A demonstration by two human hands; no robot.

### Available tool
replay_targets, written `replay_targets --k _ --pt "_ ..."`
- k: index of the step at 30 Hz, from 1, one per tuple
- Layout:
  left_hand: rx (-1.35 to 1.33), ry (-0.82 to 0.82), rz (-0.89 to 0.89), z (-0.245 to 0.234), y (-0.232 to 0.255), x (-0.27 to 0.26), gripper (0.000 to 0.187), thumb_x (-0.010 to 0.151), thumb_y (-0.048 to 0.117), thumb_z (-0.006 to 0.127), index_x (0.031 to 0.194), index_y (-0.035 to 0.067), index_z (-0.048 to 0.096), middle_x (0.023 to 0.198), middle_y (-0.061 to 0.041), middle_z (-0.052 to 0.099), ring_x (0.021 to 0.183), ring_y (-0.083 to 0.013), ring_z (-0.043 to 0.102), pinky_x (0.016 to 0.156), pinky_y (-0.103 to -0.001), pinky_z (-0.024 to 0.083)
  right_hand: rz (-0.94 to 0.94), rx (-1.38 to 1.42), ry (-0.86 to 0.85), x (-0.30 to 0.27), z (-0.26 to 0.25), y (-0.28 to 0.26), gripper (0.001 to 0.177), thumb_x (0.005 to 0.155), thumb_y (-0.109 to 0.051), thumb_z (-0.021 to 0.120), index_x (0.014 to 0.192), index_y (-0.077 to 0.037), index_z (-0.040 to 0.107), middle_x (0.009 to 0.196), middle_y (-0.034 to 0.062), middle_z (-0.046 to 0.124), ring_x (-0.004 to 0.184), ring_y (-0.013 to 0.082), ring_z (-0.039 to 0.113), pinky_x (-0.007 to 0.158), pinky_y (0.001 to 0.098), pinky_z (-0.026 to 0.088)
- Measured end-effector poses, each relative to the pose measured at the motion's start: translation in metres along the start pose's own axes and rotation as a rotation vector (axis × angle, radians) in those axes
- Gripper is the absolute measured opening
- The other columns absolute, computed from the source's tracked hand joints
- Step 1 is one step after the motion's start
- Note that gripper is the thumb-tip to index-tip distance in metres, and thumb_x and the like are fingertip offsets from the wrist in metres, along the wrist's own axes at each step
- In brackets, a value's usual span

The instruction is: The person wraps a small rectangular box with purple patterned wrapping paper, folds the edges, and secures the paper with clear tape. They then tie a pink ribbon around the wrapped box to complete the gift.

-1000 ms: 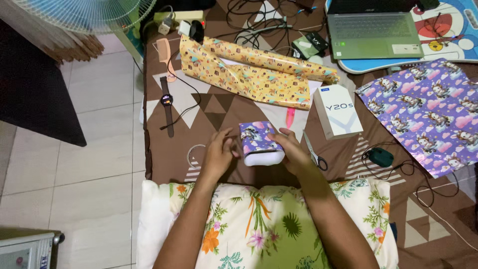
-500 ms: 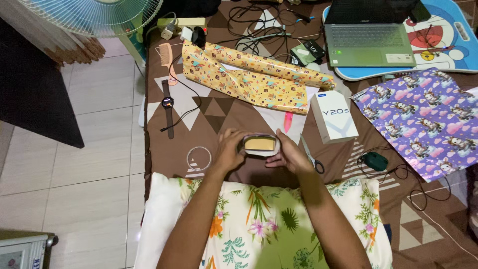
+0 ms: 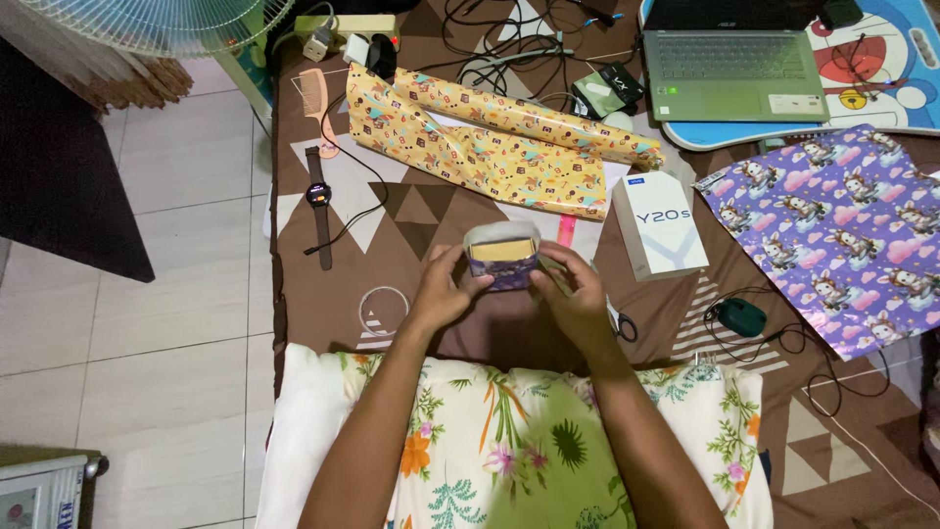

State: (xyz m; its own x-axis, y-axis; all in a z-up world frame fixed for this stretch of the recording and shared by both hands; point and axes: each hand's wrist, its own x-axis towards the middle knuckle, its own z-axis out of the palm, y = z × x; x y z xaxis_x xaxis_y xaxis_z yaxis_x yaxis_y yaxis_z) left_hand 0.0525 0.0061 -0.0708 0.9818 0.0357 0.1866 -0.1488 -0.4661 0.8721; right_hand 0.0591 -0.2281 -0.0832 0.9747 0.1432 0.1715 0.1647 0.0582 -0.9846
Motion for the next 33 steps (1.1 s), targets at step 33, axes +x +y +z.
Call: replay_targets --k 33 --pt "-0.114 0.026 0.541 -0.041 0.077 -0.026 0.069 0.083 0.007 0.083 0.142 0.005 0.047 0.123 -0.018 0.061 0.109 -0.0344 0.063 0.094 -0.044 0.053 -0.459 -0.279 -0.232 -0.008 -0.007 -0.100 0.038 0.091 -0.007 0.073 0.128 -0.012 0.070 0.139 0.0159 0.050 0.130 0.0300 0.059 0.109 0.0385 0.050"
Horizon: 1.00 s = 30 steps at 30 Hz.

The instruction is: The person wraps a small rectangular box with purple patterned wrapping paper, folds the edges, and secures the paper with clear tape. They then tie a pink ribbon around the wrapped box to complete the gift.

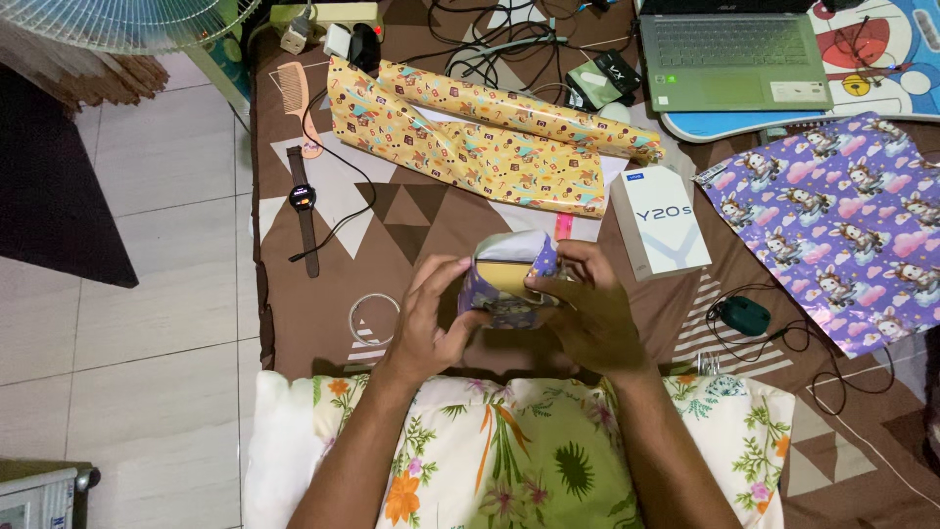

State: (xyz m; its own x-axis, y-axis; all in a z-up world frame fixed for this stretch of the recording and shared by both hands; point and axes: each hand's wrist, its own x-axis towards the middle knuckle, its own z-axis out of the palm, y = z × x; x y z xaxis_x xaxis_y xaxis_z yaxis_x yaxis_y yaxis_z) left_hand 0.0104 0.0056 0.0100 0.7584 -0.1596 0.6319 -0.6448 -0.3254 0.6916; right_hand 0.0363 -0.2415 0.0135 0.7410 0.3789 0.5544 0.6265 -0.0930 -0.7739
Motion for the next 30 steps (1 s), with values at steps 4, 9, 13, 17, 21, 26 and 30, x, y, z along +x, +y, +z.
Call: replay_targets --k 4,9,13,17,21,26,30 --pt "0.010 0.048 0.058 0.001 0.003 0.000 0.063 0.088 0.013 0.081 0.141 0.006 0.048 0.125 -0.019 0.062 0.112 -0.0362 0.062 0.097 -0.045 0.053 -0.030 -0.104 0.005 0.002 -0.002 -0.003 0.034 0.091 -0.017 0.077 0.124 -0.012 0.072 0.141 0.0155 0.052 0.132 0.0316 0.058 0.113 0.0401 0.049" --pt "0.004 0.057 0.115 0.002 0.004 -0.001 0.058 0.094 0.022 0.078 0.142 0.007 0.048 0.128 -0.018 0.066 0.116 -0.0364 0.063 0.100 -0.046 0.054 -0.093 -0.206 0.059 0.008 -0.001 -0.014 0.030 0.090 -0.023 0.075 0.119 -0.015 0.074 0.144 0.0134 0.052 0.139 0.0354 0.051 0.119 0.0442 0.043" --pt "0.001 0.071 0.115 0.003 0.008 -0.002 0.060 0.096 0.026 0.079 0.143 0.008 0.046 0.128 -0.016 0.067 0.114 -0.0345 0.063 0.099 -0.046 0.054 -0.201 -0.391 0.173 0.011 0.004 -0.024 0.027 0.091 -0.028 0.073 0.115 -0.017 0.077 0.142 0.0102 0.053 0.137 0.0342 0.044 0.121 0.0438 0.039" --pt "-0.012 0.096 0.151 0.005 0.012 -0.002 0.061 0.096 0.028 0.078 0.143 0.009 0.044 0.129 -0.017 0.067 0.113 -0.0348 0.063 0.099 -0.047 0.053 -0.271 -0.518 0.217 0.010 0.004 -0.032 0.030 0.089 -0.031 0.074 0.112 -0.012 0.080 0.123 0.0002 0.071 0.123 0.0245 0.053 0.119 0.0458 0.040" --pt "0.042 0.119 0.168 0.004 0.016 -0.003 0.061 0.096 0.029 0.078 0.142 0.010 0.043 0.127 -0.019 0.067 0.113 -0.0351 0.063 0.100 -0.047 0.052 -0.219 -0.353 0.193 0.013 0.005 -0.029 0.025 0.090 -0.028 0.070 0.106 -0.011 0.078 0.111 0.0007 0.075 0.128 0.0293 0.060 0.129 0.0585 0.022" --pt "0.005 0.112 0.129 0.004 0.018 0.000 0.061 0.096 0.027 0.077 0.143 0.009 0.044 0.127 -0.017 0.068 0.114 -0.0343 0.063 0.101 -0.047 0.052 -0.174 0.014 0.149 0.012 0.009 -0.019 0.024 0.100 -0.025 0.074 0.109 -0.002 0.075 0.115 0.0112 0.074 0.125 0.0314 0.066 0.133 0.0659 0.026" --pt "-0.024 0.081 0.101 0.005 0.020 -0.001 0.061 0.094 0.023 0.078 0.143 0.009 0.045 0.129 -0.019 0.067 0.115 -0.0357 0.062 0.101 -0.048 0.052 -0.158 0.212 0.307 0.006 0.007 -0.017 0.021 0.107 -0.021 0.059 0.109 -0.006 0.073 0.109 0.0105 0.077 0.115 0.0265 0.073 0.132 0.0567 0.027"
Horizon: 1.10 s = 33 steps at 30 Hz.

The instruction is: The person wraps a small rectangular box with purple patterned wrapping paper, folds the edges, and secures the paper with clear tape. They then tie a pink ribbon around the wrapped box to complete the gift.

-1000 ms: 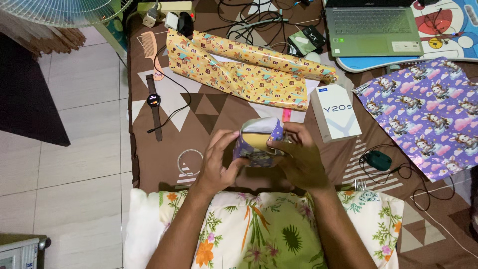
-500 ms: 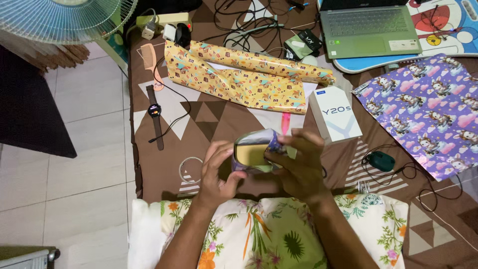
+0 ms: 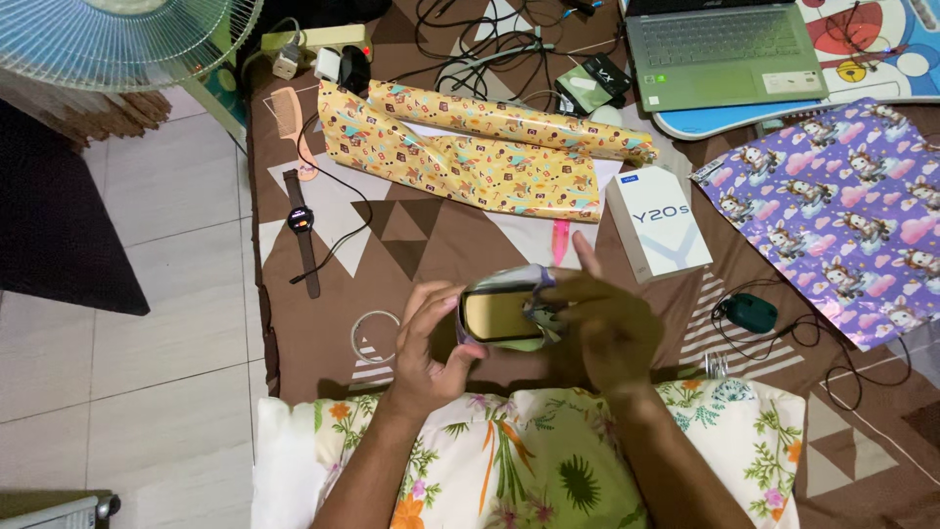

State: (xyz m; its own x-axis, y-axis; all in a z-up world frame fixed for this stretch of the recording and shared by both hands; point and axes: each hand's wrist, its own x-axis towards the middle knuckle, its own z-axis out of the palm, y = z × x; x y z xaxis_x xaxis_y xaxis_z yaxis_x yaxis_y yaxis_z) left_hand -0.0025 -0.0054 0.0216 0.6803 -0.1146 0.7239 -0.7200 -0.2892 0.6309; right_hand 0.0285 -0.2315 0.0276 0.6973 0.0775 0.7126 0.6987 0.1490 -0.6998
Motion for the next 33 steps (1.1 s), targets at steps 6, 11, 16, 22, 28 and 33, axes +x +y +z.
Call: replay_targets --k 6,11,16,22,28,33 --pt "-0.023 -0.049 0.022 -0.002 0.000 0.001 0.060 0.096 0.025 0.079 0.143 0.010 0.045 0.131 -0.016 0.067 0.115 -0.0333 0.062 0.101 -0.045 0.053 0.450 0.108 0.077 0.004 -0.017 -0.008 0.022 0.091 -0.004 0.072 0.111 0.003 0.068 0.114 0.0105 0.064 0.090 0.0186 0.061 0.083 0.0344 0.050" --pt "-0.033 -0.062 0.015 -0.005 0.005 0.002 0.059 0.092 0.024 0.078 0.141 0.010 0.047 0.126 -0.017 0.069 0.112 -0.0338 0.063 0.100 -0.046 0.053 0.514 0.113 -0.165 0.014 -0.029 -0.013 0.014 0.095 0.000 0.067 0.108 0.005 0.071 0.109 0.0079 0.067 0.092 0.0106 0.062 0.076 0.0250 0.051" --pt "0.026 -0.124 0.012 -0.008 0.009 0.001 0.063 0.088 0.020 0.084 0.139 0.010 0.048 0.127 -0.017 0.070 0.116 -0.0347 0.065 0.104 -0.048 0.052 0.419 -0.026 -0.299 0.019 -0.037 -0.021 0.010 0.093 0.002 0.074 0.101 0.004 0.070 0.097 0.0058 0.066 0.087 0.0088 0.060 0.075 0.0235 0.049" --pt "0.005 -0.160 0.011 -0.005 0.011 0.003 0.064 0.085 0.020 0.086 0.137 0.010 0.049 0.126 -0.015 0.071 0.117 -0.0332 0.067 0.106 -0.049 0.052 0.814 0.135 -0.209 0.017 -0.044 -0.016 0.015 0.082 0.011 0.074 0.097 0.008 0.074 0.092 0.0099 0.071 0.072 0.0121 0.062 0.058 0.0256 0.047" --pt "-0.007 -0.164 -0.007 -0.004 0.009 0.004 0.066 0.083 0.021 0.087 0.137 0.009 0.050 0.127 -0.015 0.070 0.116 -0.0325 0.066 0.108 -0.049 0.052 0.733 0.356 -0.126 0.006 -0.038 0.003 0.025 0.080 0.020 0.066 0.100 0.009 0.075 0.098 0.0113 0.070 0.087 0.0171 0.068 0.077 0.0277 0.056" --pt "-0.005 -0.147 -0.169 -0.003 0.008 -0.004 0.074 0.081 0.016 0.087 0.143 0.004 0.049 0.129 -0.021 0.065 0.118 -0.0329 0.063 0.105 -0.043 0.052 0.625 0.332 -0.116 0.003 -0.031 0.006 0.025 0.084 0.021 0.069 0.105 0.008 0.075 0.099 0.0097 0.066 0.093 0.0163 0.065 0.083 0.0289 0.055"
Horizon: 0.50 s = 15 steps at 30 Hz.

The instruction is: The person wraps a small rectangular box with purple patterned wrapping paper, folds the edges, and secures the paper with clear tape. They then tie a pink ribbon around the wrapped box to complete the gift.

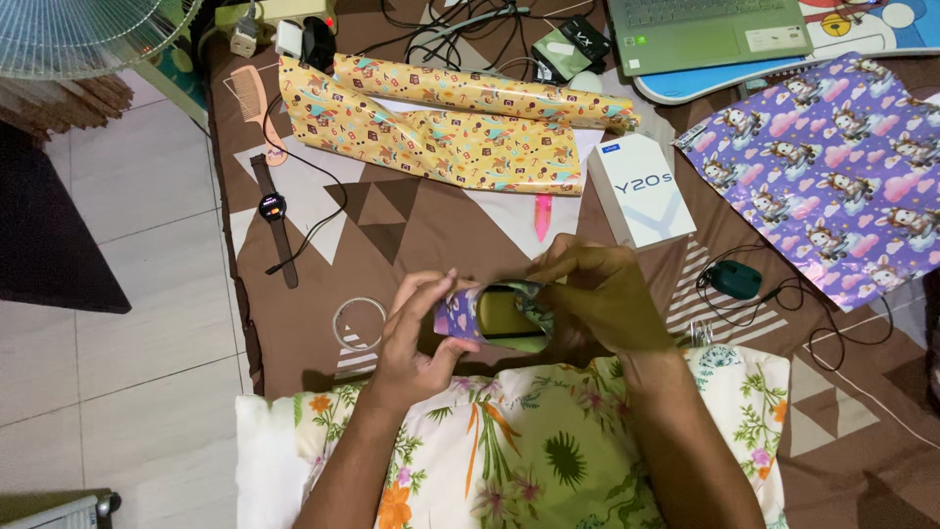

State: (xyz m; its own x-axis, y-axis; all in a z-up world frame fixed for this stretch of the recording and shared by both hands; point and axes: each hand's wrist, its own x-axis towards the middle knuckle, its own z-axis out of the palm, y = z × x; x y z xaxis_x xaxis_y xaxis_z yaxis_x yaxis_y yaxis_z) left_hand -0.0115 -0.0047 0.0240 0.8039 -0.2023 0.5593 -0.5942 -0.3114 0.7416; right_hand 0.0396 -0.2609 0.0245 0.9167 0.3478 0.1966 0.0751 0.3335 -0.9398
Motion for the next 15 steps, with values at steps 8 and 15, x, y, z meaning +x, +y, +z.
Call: replay_targets --k 8,15 --pt "-0.329 0.062 -0.165 0.008 -0.005 -0.007 0.078 0.091 0.019 0.082 0.153 -0.004 0.041 0.141 -0.017 0.053 0.135 -0.0281 0.058 0.120 -0.040 0.046 0.032 -0.066 -0.063 0.003 0.016 0.001 0.026 0.098 0.006 0.058 0.121 0.003 0.070 0.139 0.0099 0.067 0.124 0.0153 0.066 0.105 0.0281 0.052" --pt "-0.410 -0.110 -0.295 -0.002 -0.006 -0.002 0.071 0.091 0.021 0.083 0.148 -0.006 0.050 0.133 -0.013 0.056 0.127 -0.0211 0.057 0.111 -0.033 0.045 0.142 -0.141 0.084 0.002 0.014 0.023 0.032 0.096 0.006 0.058 0.125 0.002 0.071 0.128 0.0118 0.074 0.106 0.0116 0.070 0.093 0.0263 0.057"
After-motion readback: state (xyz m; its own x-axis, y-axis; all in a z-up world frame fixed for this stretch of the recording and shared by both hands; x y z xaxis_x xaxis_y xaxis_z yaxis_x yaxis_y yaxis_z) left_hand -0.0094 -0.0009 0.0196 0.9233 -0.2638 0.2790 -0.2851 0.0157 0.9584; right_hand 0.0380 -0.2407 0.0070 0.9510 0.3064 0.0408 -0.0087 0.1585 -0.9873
